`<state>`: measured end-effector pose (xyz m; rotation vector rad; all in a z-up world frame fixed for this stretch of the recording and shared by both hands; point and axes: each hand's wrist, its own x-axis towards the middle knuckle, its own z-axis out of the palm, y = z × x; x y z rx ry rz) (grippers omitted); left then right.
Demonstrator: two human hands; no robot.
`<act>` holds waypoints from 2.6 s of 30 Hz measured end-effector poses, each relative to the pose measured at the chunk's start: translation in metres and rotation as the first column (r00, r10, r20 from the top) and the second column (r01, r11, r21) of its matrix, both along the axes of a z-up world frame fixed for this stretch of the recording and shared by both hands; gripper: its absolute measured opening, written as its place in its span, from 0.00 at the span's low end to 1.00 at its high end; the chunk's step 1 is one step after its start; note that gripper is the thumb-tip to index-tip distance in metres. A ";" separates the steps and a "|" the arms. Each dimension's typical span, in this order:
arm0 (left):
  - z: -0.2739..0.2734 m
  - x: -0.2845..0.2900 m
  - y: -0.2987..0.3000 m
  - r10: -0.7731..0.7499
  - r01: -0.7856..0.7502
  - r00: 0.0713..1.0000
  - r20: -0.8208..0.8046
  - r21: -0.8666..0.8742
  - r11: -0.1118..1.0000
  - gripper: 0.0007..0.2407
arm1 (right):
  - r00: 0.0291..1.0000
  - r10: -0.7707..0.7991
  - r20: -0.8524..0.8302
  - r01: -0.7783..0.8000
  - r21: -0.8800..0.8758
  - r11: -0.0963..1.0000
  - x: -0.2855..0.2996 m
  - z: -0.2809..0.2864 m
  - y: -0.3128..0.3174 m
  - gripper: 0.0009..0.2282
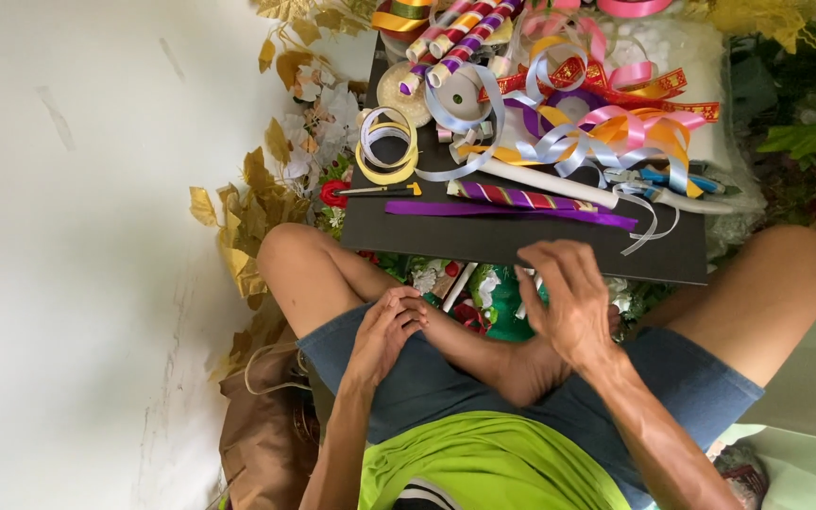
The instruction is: The person wraps ribbons around a small decorative tube, secures them with tape, and cuts the tape using a craft knife.
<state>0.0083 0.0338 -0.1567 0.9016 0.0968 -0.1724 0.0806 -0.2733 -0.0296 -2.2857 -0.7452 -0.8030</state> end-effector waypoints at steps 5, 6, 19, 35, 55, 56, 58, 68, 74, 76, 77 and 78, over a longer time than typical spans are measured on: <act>-0.002 0.003 0.000 -0.004 0.004 1.000 -0.009 -0.018 1.000 0.19 | 0.857 0.190 -0.479 -0.224 -0.014 0.975 -0.054 -0.016 0.009 0.07; -0.002 0.003 -0.001 -0.005 0.004 1.000 -0.017 -0.030 1.000 0.19 | 0.669 0.218 -0.710 -0.292 0.018 0.956 -0.062 -0.018 0.011 0.08; 0.011 0.002 -0.004 -0.005 0.005 1.000 -0.029 -0.003 1.000 0.19 | 0.409 0.109 -0.906 -0.340 -0.041 0.939 -0.058 -0.052 -0.036 0.17; 0.152 0.157 0.016 -0.208 -0.574 0.789 0.578 0.814 0.086 0.07 | 0.743 -0.532 -0.407 0.666 0.373 0.646 -0.022 -0.228 -0.375 0.22; 0.182 0.146 -0.020 -0.217 -0.662 0.739 0.638 0.747 -0.063 0.05 | 0.755 -0.427 -0.498 0.656 0.542 0.525 -0.125 -0.154 -0.305 0.14; 0.191 0.126 -0.033 -0.179 -0.600 0.771 0.611 0.791 0.116 0.03 | 0.808 -0.355 -0.471 0.587 0.590 0.554 -0.122 -0.122 -0.283 0.11; 0.209 0.087 -0.058 -0.160 -0.512 0.806 0.569 0.807 0.294 0.01 | 0.848 -0.286 -0.447 0.525 0.634 0.567 -0.096 -0.042 -0.211 0.09; 0.131 -0.006 -0.150 -0.262 -0.028 0.910 0.322 0.677 0.735 0.07 | 0.786 0.315 -0.531 0.037 0.550 0.835 -0.058 0.056 -0.046 0.14; 0.127 -0.011 -0.160 -0.298 0.027 0.925 0.237 0.739 0.673 0.09 | 0.774 0.241 -0.585 0.035 0.420 0.907 -0.052 0.048 -0.044 0.07; 0.124 -0.014 -0.160 -0.299 0.037 0.929 0.218 0.749 0.662 0.09 | 0.771 0.227 -0.595 0.056 0.419 0.906 -0.053 0.042 -0.044 0.02; 0.122 -0.015 -0.161 -0.303 0.040 0.929 0.213 0.756 0.654 0.10 | 0.767 0.225 -0.601 0.053 0.409 0.911 -0.053 0.042 -0.045 0.02; 0.120 -0.015 -0.162 -0.308 0.044 0.929 0.207 0.763 0.645 0.10 | 0.763 0.223 -0.607 0.050 0.399 0.916 -0.053 0.041 -0.047 0.01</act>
